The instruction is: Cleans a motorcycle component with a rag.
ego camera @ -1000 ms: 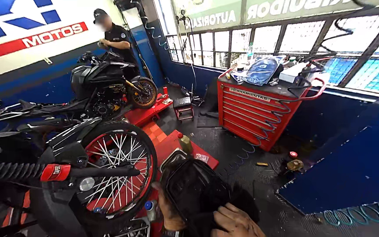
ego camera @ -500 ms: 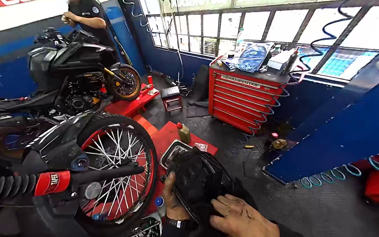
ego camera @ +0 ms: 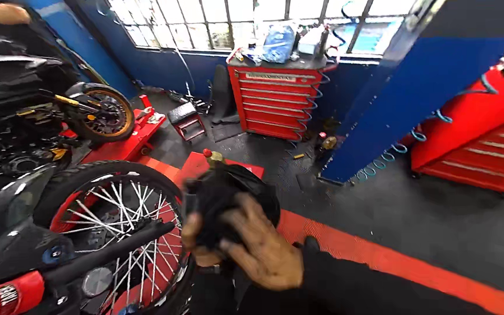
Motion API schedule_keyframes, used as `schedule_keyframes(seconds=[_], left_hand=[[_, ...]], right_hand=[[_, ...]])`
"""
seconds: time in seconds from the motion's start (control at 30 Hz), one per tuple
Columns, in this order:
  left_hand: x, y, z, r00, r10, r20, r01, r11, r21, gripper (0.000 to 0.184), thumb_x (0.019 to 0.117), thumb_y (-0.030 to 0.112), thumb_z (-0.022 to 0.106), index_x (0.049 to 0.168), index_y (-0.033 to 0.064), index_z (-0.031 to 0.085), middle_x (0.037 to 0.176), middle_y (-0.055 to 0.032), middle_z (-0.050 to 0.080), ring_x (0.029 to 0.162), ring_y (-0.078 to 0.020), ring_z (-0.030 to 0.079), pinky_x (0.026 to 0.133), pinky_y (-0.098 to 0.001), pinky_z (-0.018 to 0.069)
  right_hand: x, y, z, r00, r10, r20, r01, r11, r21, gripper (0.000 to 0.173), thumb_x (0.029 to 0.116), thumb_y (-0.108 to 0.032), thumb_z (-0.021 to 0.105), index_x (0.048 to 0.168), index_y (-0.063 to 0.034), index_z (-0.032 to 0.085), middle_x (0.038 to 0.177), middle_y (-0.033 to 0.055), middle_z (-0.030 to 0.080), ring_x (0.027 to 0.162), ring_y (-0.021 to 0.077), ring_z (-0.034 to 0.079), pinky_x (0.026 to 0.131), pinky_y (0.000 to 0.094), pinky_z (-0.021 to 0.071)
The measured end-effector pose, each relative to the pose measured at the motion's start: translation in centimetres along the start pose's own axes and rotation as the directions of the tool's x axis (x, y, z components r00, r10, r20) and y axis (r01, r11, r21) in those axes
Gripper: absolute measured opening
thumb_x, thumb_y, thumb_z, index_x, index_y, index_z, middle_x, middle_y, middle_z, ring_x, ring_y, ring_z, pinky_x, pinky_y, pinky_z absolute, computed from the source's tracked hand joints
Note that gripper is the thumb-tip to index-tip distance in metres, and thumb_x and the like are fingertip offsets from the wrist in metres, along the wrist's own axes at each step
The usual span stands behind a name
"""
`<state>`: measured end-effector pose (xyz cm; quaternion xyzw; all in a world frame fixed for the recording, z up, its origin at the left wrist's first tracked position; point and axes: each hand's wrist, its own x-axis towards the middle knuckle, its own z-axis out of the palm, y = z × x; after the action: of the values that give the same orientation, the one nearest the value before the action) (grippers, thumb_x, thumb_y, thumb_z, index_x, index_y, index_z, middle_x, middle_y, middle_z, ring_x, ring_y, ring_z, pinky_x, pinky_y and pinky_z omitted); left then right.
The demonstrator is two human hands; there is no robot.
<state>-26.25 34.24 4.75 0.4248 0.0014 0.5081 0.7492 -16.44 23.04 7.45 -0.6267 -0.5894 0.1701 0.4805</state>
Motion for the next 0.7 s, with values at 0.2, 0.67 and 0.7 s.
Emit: schedule_keyframes(seconds=[0.2,0.67,0.7], left_hand=[[-1.2,0.7,0.3,0.994,-0.064,0.088,0.074,0.991,-0.114,0.035,0.0947,0.031,0.067,0.123,0.0098,0.069,0.113,-0.0066,0.075,0.105,-0.0156,0.072,0.092,-0.0365,0.0603],[2.2,-0.6,1.4,0.991,-0.077,0.111,0.086,0.993,-0.079,0.049,0.0901,0.039,0.069,0.130,0.0116,0.064,0.118,-0.0036,0.073,0.108,-0.0117,0.070,0.093,-0.0302,0.0587],[2.6,-0.2,1.2,0.984,-0.111,0.137,0.128,0.985,-0.118,0.044,0.0898,0.037,0.069,0.126,0.0111,0.067,0.112,-0.0044,0.074,0.102,-0.0132,0.072,0.089,-0.0324,0.0601]], right_hand=[[1.4,4.2,-2.5,0.987,-0.147,-0.063,0.111,0.914,-0.391,0.031,0.0818,-0.017,0.076,0.112,-0.0117,0.075,0.118,0.0143,0.066,0.103,0.0280,0.068,0.080,0.0459,0.0607],[1.4,-1.3,-2.6,0.994,0.037,-0.101,-0.040,0.999,-0.026,0.033,0.0848,-0.017,0.075,0.117,-0.0165,0.074,0.118,0.0080,0.066,0.098,0.0205,0.068,0.081,0.0436,0.0610],[0.6,-0.6,-3.0,0.999,0.025,0.037,-0.023,0.999,-0.050,0.029,0.0862,-0.018,0.073,0.116,-0.0158,0.073,0.121,0.0115,0.066,0.100,0.0251,0.069,0.083,0.0476,0.0602]])
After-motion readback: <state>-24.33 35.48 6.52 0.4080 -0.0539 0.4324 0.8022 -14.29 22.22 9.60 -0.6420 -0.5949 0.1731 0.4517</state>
